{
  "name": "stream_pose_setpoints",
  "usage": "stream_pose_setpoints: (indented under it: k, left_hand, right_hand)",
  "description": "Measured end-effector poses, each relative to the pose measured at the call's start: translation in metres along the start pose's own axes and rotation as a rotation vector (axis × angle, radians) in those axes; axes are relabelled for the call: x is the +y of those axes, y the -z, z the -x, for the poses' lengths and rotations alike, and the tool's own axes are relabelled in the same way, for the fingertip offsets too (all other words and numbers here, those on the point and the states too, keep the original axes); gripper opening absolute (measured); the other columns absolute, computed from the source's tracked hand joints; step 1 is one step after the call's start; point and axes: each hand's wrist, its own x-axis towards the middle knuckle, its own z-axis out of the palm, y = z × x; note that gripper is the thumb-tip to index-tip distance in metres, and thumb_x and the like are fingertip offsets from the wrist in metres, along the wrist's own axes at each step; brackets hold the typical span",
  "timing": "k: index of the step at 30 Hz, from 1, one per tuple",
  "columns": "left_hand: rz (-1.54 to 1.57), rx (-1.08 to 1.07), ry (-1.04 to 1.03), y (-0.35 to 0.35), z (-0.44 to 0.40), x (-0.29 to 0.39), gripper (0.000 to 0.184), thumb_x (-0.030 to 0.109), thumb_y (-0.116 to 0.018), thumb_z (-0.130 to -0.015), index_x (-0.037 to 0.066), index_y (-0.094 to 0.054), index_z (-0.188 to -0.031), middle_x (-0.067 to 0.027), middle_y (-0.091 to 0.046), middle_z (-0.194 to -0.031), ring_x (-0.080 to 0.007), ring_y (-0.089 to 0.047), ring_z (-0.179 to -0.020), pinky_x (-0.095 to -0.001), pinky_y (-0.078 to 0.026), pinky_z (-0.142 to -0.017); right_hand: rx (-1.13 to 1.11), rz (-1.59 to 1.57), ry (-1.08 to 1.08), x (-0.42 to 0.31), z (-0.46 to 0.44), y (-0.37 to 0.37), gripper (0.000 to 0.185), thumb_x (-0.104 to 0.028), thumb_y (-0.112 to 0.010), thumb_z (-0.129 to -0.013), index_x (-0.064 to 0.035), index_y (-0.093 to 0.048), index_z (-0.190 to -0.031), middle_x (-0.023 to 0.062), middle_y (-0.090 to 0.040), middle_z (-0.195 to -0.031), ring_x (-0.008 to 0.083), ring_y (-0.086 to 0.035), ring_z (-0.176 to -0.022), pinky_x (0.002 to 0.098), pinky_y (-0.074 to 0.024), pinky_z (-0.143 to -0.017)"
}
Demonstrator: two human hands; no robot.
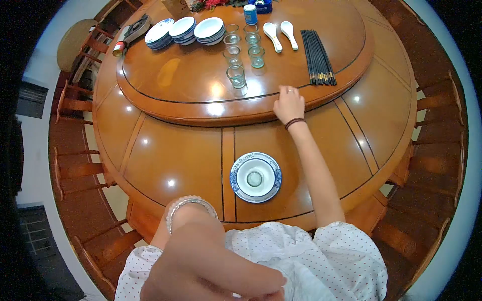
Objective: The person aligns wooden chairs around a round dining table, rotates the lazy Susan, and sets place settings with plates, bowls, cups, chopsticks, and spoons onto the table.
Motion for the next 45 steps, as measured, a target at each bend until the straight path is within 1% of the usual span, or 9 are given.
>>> stream_pose_setpoints:
  k: [13,16,20,23,25,29,35,38,45]
  left_hand:
    - [-0.066,0.514,-0.049,-0.017,0.017,-0.059,0.017,0.003,-0.051,-0.072,0.008,-0.046,-0.056,-0.0004,-0.044,-0.056,-0.0117,-0.044,-0.047,-0.0215,-0.034,-0.038]
    - [0.381,-0.1,0.265,0.014,0.032,-0.071,0.01,0.007,-0.056,-0.061,0.001,-0.049,-0.058,-0.0078,-0.051,-0.063,-0.0209,-0.05,-0.054,-0.0267,-0.038,-0.041]
    - [0.247,-0.073,-0.014,0.013,0.031,-0.085,0.021,0.005,-0.048,-0.076,0.009,-0.045,-0.055,0.0013,-0.043,-0.056,-0.0107,-0.046,-0.049,-0.0215,-0.028,-0.036]
    - [0.401,-0.127,0.081,-0.009,0.051,-0.088,0.029,0.018,-0.05,-0.083,0.009,-0.046,-0.056,0.002,-0.049,-0.063,-0.011,-0.051,-0.059,-0.0233,-0.035,-0.042]
    - [0.325,0.069,0.262,-0.017,0.067,-0.093,0.013,0.006,-0.054,-0.063,0.003,-0.044,-0.056,-0.0066,-0.044,-0.058,-0.021,-0.045,-0.05,-0.0293,-0.035,-0.039]
    - [0.258,0.004,0.654,-0.002,0.1,-0.133,0.011,-0.001,-0.048,-0.068,0.006,-0.053,-0.062,-0.0103,-0.059,-0.078,-0.0208,-0.057,-0.068,-0.0276,-0.046,-0.061]
    - [-0.503,0.055,1.174,0.03,0.171,-0.262,0.02,0.006,-0.051,-0.076,-0.002,-0.051,-0.095,-0.0109,-0.058,-0.079,-0.0168,-0.055,-0.067,-0.0298,-0.044,-0.06]
    - [-0.886,-0.224,1.078,0.053,0.175,-0.328,0.023,0.014,-0.044,-0.079,-0.006,-0.043,-0.091,-0.0258,-0.054,-0.075,-0.0403,-0.054,-0.07,-0.0447,-0.045,-0.062]
    - [-1.194,-0.409,1.477,0.065,0.177,-0.425,0.061,0.019,-0.047,-0.079,-0.017,-0.02,-0.121,-0.0226,-0.059,-0.086,-0.0306,-0.061,-0.078,-0.0365,-0.049,-0.067]
  right_hand:
    - [0.253,0.335,-0.116,0.082,-0.07,-0.027,0.039,-0.023,-0.06,-0.07,-0.0081,-0.052,-0.105,0.0071,-0.052,-0.102,0.0234,-0.044,-0.101,0.0451,-0.0344,-0.084]
    - [0.266,0.365,-0.121,0.081,-0.072,-0.028,0.033,-0.026,-0.061,-0.072,-0.0101,-0.056,-0.1,0.0052,-0.052,-0.094,0.0215,-0.046,-0.093,0.0399,-0.0361,-0.078]
    - [0.23,0.366,-0.133,0.081,-0.072,-0.03,0.03,-0.024,-0.059,-0.073,-0.0102,-0.056,-0.099,0.0053,-0.051,-0.091,0.0217,-0.047,-0.09,0.0385,-0.0371,-0.077]
    - [0.257,0.394,-0.122,0.082,-0.07,-0.033,0.028,-0.023,-0.059,-0.073,-0.01,-0.055,-0.097,0.0055,-0.049,-0.086,0.0214,-0.047,-0.084,0.0371,-0.0382,-0.072]
    - [0.22,0.422,-0.109,0.08,-0.071,-0.028,0.028,-0.023,-0.059,-0.071,-0.0102,-0.054,-0.096,0.0047,-0.049,-0.083,0.0203,-0.047,-0.08,0.0352,-0.0379,-0.067]
    - [0.272,0.44,-0.102,0.076,-0.07,-0.029,0.019,-0.015,-0.052,-0.074,-0.0057,-0.058,-0.089,0.0058,-0.052,-0.076,0.0206,-0.049,-0.075,0.0336,-0.0375,-0.065]
    - [0.24,0.422,-0.106,0.068,-0.057,-0.024,0.019,-0.009,-0.049,-0.074,-0.0027,-0.058,-0.09,0.0063,-0.053,-0.077,0.0199,-0.051,-0.073,0.0315,-0.0388,-0.063]
    - [0.227,0.381,-0.141,0.068,-0.055,-0.027,0.022,-0.009,-0.048,-0.075,-0.0022,-0.057,-0.094,0.0061,-0.052,-0.079,0.0189,-0.051,-0.074,0.0293,-0.041,-0.062]
    - [0.09,0.204,-0.28,0.055,-0.061,-0.022,0.025,-0.002,-0.048,-0.077,0.006,-0.05,-0.1,0.0109,-0.052,-0.083,0.0226,-0.057,-0.071,0.0282,-0.0507,-0.055]
